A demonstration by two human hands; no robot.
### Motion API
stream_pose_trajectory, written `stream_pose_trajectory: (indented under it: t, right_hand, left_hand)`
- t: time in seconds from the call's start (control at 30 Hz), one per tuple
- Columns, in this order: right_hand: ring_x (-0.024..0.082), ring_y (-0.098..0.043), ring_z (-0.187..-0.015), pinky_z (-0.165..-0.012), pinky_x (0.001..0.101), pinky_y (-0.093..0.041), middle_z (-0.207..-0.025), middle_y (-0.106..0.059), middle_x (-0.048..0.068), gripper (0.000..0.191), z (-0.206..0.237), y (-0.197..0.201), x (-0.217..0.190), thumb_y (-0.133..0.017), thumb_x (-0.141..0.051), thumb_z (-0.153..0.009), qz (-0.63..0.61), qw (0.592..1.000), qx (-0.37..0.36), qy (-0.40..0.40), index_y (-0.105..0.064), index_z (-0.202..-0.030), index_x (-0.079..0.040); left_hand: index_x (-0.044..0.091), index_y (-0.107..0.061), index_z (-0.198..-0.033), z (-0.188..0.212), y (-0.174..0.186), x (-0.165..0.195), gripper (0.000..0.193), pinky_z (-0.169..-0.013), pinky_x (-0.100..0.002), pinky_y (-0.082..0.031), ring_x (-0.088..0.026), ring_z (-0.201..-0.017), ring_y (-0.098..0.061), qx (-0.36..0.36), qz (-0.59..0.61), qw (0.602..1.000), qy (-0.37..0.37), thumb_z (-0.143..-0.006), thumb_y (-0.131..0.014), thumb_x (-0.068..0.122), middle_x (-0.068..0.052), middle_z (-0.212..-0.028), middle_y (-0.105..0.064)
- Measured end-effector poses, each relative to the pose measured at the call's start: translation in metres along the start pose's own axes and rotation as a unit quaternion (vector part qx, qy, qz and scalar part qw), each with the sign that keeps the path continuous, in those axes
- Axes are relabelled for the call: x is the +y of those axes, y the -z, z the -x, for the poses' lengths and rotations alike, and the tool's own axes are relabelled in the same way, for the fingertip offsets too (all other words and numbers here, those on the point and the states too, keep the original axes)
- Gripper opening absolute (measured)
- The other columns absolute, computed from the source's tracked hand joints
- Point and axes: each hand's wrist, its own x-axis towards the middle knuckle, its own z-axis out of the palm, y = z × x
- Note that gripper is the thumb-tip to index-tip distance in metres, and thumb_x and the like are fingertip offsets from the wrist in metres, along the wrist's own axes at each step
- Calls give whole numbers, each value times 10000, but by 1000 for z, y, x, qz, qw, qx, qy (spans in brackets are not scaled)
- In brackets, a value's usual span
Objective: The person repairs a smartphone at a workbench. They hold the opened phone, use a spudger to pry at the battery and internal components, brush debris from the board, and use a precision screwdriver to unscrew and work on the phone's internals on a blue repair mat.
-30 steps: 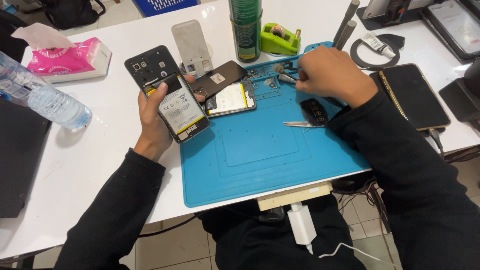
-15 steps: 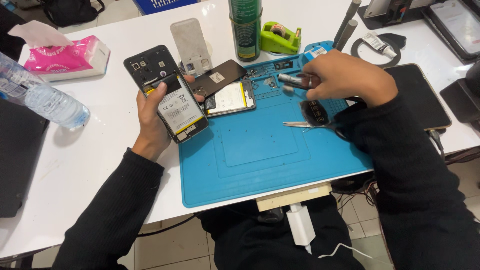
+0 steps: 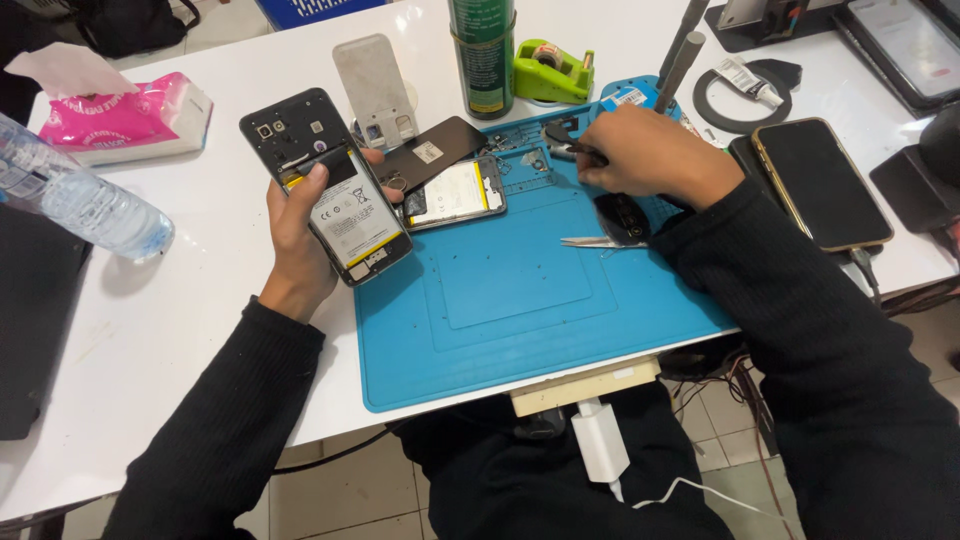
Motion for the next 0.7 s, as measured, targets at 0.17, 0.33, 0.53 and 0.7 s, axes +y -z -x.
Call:
stream_pose_trajectory:
  t: [0.17,0.33,0.53,0.7]
  right_hand:
    - [272,-731,-752,-739,396,-563,-814,-756,128,162,1,0,-2,-756,-146,-808,-8,1000,-11,21,-764,-925,-35]
    - [270,-718,-733,-722,392,-552,-780,-748,132,162,3,6,-3,-744,-160,-819,-47,998,-36,8,-764,-923,-38]
    - [267,-722,-751,-713,398,-546,-791,-751,126,170,4,7,-7,-752,-179,-820,-50,997,-37,37,-781,-925,-49]
    - [293,-720,-716,-699,414,-551,-760,-741,138,161,7,6,-17,-759,-182,-790,-3,999,-21,38,-777,-889,-56]
  left_hand:
    - [-48,-538,-1259,1,-2,-1,469,-764,-429,-670,-307,-945,-755,-7,4,1000,-3,-1018,-530,354,-209,-1184,-679]
    - [-35,-529,-1262,-1,-3,-2,440,-777,-432,-670,-303,-952,-752,-7,14,1000,-4,-1021,-527,334,-199,-1190,-679]
    - [-30,-507,-1270,-1,-3,-7,431,-794,-444,-667,-305,-952,-751,-1,19,1000,-2,-1021,-535,321,-208,-1194,-678]
    - [-26,-498,-1280,-3,2,-13,435,-783,-441,-667,-306,-932,-753,-4,25,1000,-6,-1011,-541,313,-209,-1184,-678]
